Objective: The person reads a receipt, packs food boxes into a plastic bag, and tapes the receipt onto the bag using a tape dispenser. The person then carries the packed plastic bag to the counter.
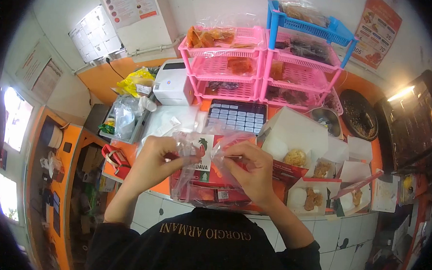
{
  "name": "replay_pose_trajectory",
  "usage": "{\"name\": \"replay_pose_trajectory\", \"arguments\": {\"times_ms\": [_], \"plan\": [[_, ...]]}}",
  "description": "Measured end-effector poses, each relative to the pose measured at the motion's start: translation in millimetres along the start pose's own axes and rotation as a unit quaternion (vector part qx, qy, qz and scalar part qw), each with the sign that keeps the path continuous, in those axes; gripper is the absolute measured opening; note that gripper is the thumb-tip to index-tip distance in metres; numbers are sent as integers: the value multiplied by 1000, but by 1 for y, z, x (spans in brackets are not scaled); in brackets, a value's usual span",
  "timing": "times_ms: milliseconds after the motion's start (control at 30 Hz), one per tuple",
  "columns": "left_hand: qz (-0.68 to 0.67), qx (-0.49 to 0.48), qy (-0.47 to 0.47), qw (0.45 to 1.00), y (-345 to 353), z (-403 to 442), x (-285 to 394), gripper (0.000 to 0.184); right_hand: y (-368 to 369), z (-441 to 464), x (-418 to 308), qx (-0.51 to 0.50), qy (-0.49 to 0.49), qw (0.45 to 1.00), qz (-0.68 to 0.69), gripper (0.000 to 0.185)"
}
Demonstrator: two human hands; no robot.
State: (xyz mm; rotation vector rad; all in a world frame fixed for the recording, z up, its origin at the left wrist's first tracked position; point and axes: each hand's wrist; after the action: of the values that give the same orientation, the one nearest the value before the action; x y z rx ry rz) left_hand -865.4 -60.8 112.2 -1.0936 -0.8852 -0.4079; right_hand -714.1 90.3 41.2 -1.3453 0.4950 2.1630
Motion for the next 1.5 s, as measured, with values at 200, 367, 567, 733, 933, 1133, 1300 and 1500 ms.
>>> {"name": "replay_pose_trajectory", "arguments": {"times_ms": [200, 367, 567, 733, 933, 1133, 1300, 1500], "plan": [[233, 32, 42, 971, -19, -15, 31, 12, -2, 2, -26, 7, 0, 997, -76, 15], [284, 79, 119, 948, -17, -10, 51, 9, -1, 14, -47, 16, -145, 961, -236, 17], [203, 36, 156, 966, -5, 11, 49, 23, -14, 29, -59, -42, -96, 966, -236, 11], [-10, 23, 89, 996, 9, 20, 29, 33, 3, 27, -42, 8, 5, 997, -71, 11], [-209, 64, 34, 975, 39, 15, 4, 35, 16, 19, -29, 55, 48, 996, 52, 13], [-260, 139, 89, 951, 46, 14, -5, 24, 18, 15, -21, 74, 5, 996, 48, 15], [-210, 136, 60, 966, 42, 12, -4, 12, 17, 14, -19, 73, -2, 996, 48, 15], [-198, 138, 81, 967, 42, 14, -5, 12, 17, 14, -18, 82, -7, 995, 60, 15]]}}
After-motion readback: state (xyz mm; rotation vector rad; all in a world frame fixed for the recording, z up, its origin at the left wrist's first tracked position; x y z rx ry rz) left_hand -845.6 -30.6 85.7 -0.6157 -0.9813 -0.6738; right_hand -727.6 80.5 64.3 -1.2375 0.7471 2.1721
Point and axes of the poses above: each hand's wrist, its own z-axis towards the middle knuckle, its own y-axis out of the palm, x = y × z, and after that the axes turned 3 degrees about x, right-handed
